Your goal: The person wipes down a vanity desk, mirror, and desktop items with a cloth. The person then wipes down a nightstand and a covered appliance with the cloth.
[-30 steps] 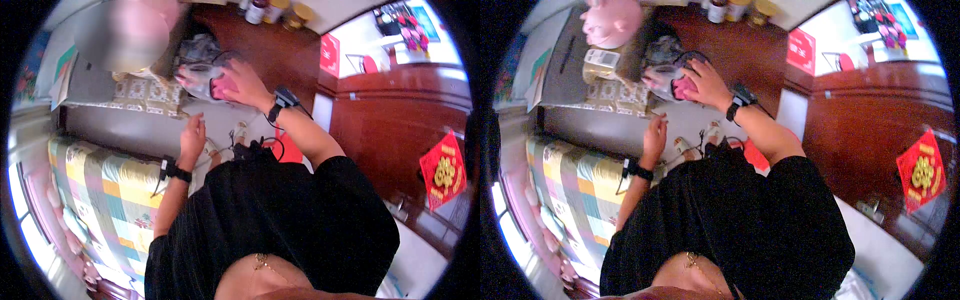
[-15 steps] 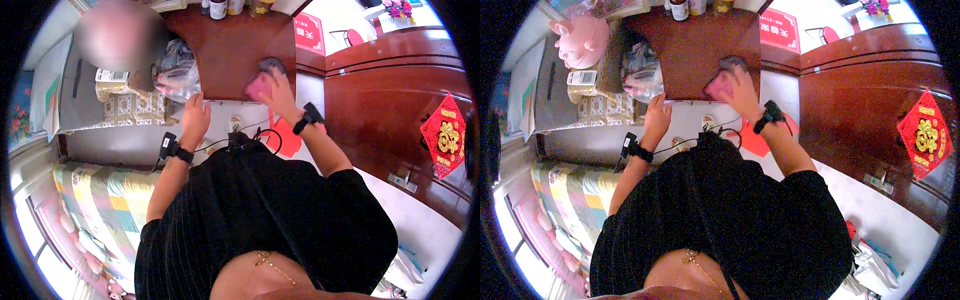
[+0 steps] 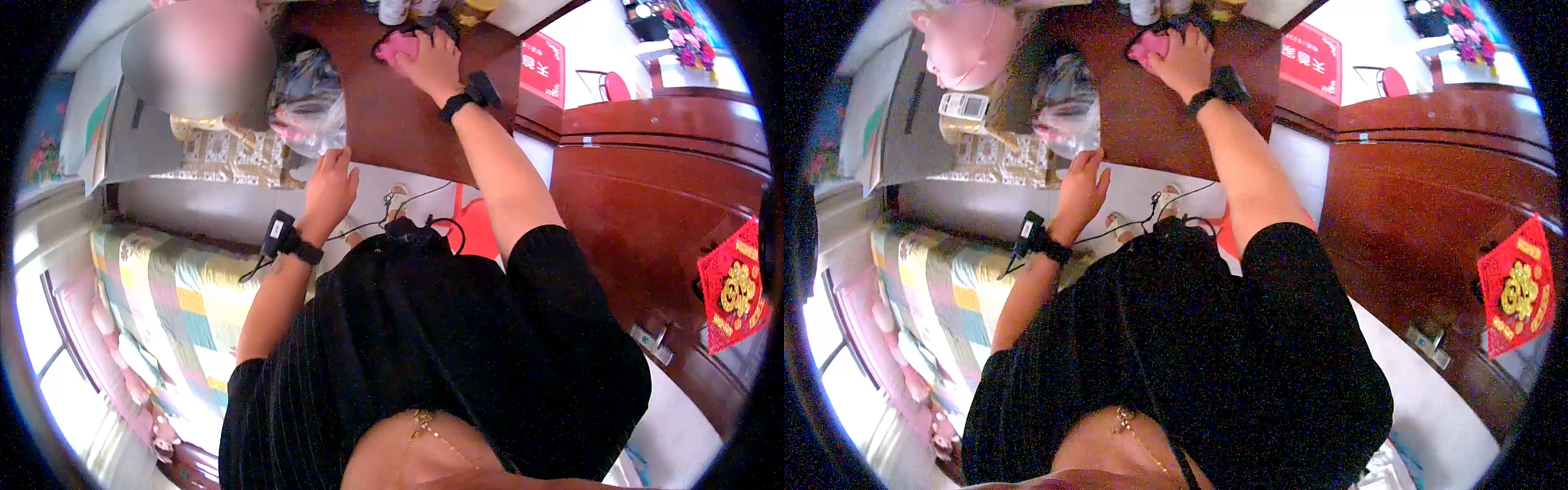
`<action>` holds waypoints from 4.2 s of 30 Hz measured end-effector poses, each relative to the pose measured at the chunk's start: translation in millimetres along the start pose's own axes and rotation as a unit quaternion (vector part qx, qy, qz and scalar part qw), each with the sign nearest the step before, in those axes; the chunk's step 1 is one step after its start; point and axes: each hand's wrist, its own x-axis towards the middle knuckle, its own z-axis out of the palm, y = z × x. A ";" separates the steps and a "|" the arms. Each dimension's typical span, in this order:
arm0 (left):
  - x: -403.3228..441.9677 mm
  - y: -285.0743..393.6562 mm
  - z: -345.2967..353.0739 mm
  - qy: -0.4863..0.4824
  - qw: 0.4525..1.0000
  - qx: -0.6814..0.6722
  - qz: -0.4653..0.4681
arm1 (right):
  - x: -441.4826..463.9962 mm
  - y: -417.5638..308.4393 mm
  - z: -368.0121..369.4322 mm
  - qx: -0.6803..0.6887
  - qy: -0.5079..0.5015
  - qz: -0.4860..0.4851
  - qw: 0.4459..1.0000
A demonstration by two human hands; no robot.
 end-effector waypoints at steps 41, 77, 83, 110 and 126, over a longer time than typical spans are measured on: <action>-36.3 -52.2 8.2 0.022 0.974 -0.099 -0.204 | -112.5 22.2 -80.7 0.058 -0.135 -0.124 0.981; 32.8 -59.9 -22.5 0.091 0.965 0.023 -0.245 | -102.6 91.5 -61.7 0.058 -0.015 -0.065 0.996; 64.3 -78.2 23.2 -0.060 0.952 0.144 -0.264 | -106.2 81.7 -62.4 0.031 -0.012 -0.049 0.998; 16.8 -72.1 -33.3 -0.052 0.962 0.089 -0.253 | -106.2 79.1 -59.5 0.001 -0.013 -0.051 0.999; 49.0 -66.8 -137.2 0.112 0.750 -0.610 -0.231 | -127.7 -21.2 -47.5 0.064 -0.056 -0.103 0.991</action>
